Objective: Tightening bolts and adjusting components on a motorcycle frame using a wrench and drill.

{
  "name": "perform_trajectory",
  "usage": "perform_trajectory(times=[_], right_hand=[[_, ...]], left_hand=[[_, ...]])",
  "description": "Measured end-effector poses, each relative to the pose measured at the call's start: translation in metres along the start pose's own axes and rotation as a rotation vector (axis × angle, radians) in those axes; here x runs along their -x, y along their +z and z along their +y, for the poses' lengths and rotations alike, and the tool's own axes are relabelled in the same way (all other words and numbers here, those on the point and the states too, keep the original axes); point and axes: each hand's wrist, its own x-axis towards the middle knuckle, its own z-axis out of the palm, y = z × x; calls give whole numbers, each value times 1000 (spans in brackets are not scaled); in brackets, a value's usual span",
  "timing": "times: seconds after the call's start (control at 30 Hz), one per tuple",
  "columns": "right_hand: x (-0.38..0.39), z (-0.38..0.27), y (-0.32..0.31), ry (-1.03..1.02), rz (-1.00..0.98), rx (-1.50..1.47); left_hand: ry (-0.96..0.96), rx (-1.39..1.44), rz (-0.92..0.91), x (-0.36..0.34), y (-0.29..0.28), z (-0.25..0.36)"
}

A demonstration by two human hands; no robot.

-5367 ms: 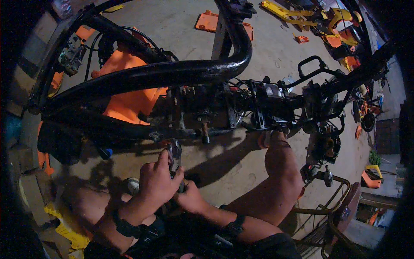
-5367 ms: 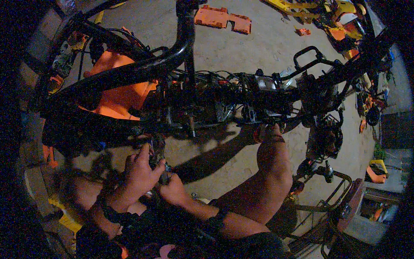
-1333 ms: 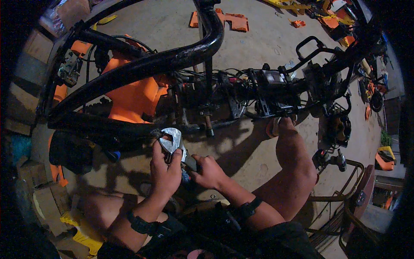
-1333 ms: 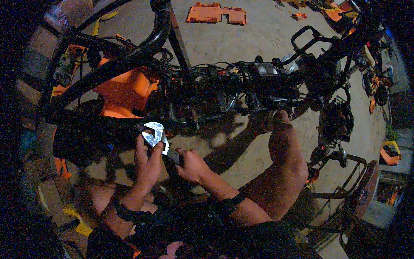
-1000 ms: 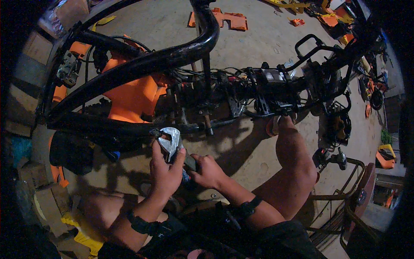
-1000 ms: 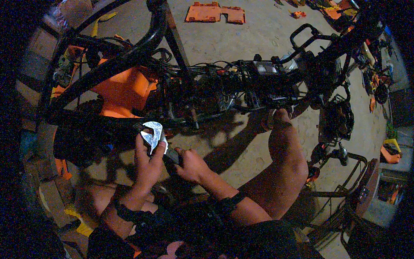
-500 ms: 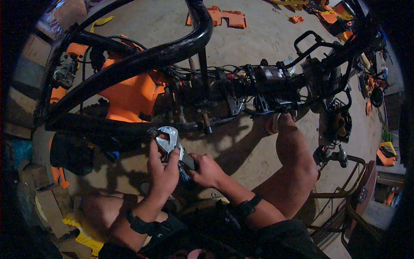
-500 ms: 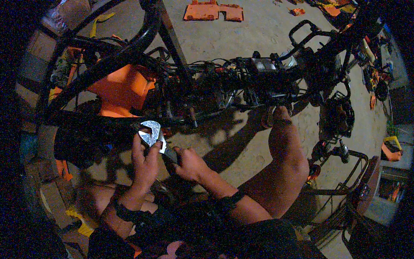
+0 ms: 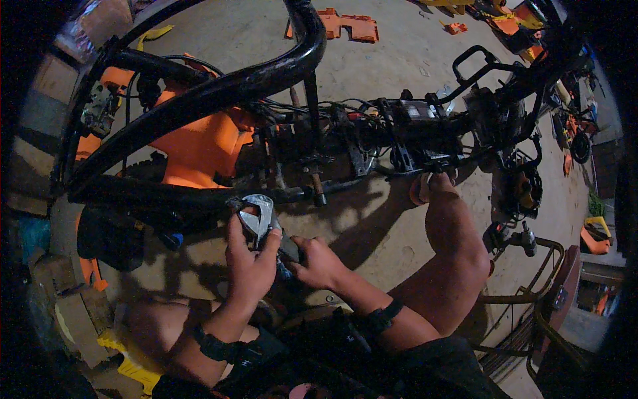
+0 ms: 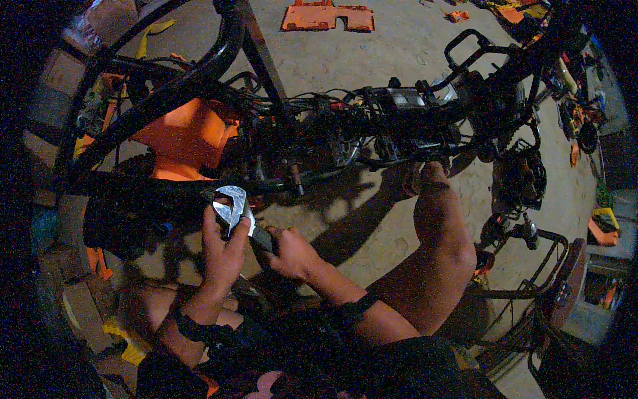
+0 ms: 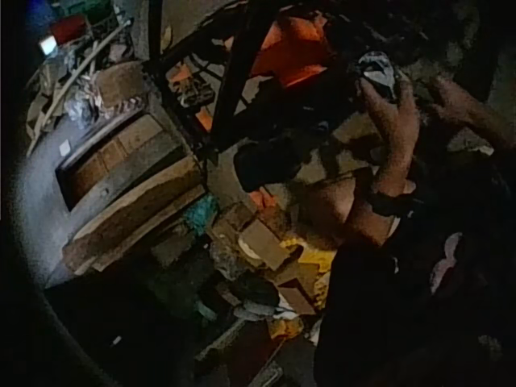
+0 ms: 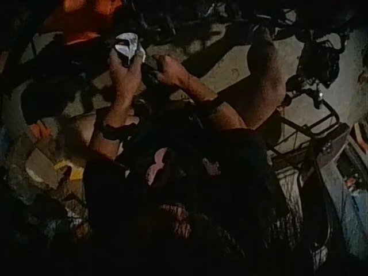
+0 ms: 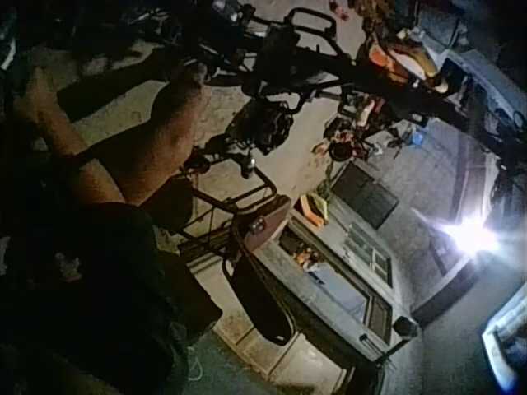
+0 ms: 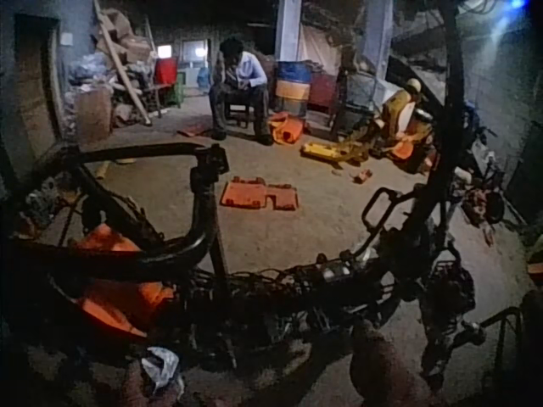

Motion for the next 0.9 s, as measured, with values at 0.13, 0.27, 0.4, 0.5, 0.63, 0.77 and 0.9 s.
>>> perform_trajectory(times=[0.13, 0.27, 0.4, 0.5, 0.63, 0.77, 0.9], right_hand=[[0, 3, 3, -10, 22, -6], [-1, 0, 0, 8, -16, -26], [0, -8, -4, 38, -62, -129], [1, -11, -3, 42, -66, -145], [2, -10, 0, 44, -51, -95], [3, -14, -6, 90, -104, -141], [4, -14, 1, 62, -80, -236]], left_hand=[[23, -80, 3, -1, -3, -4], [-18, -41, -25, 0, -4, -2], [-82, -32, -23, -1, -6, -9], [30, -105, 11, -2, -5, -13], [76, -125, 34, -2, -2, -15], [21, -100, -1, -1, -2, -3], [25, -76, -2, 3, -3, 9]])
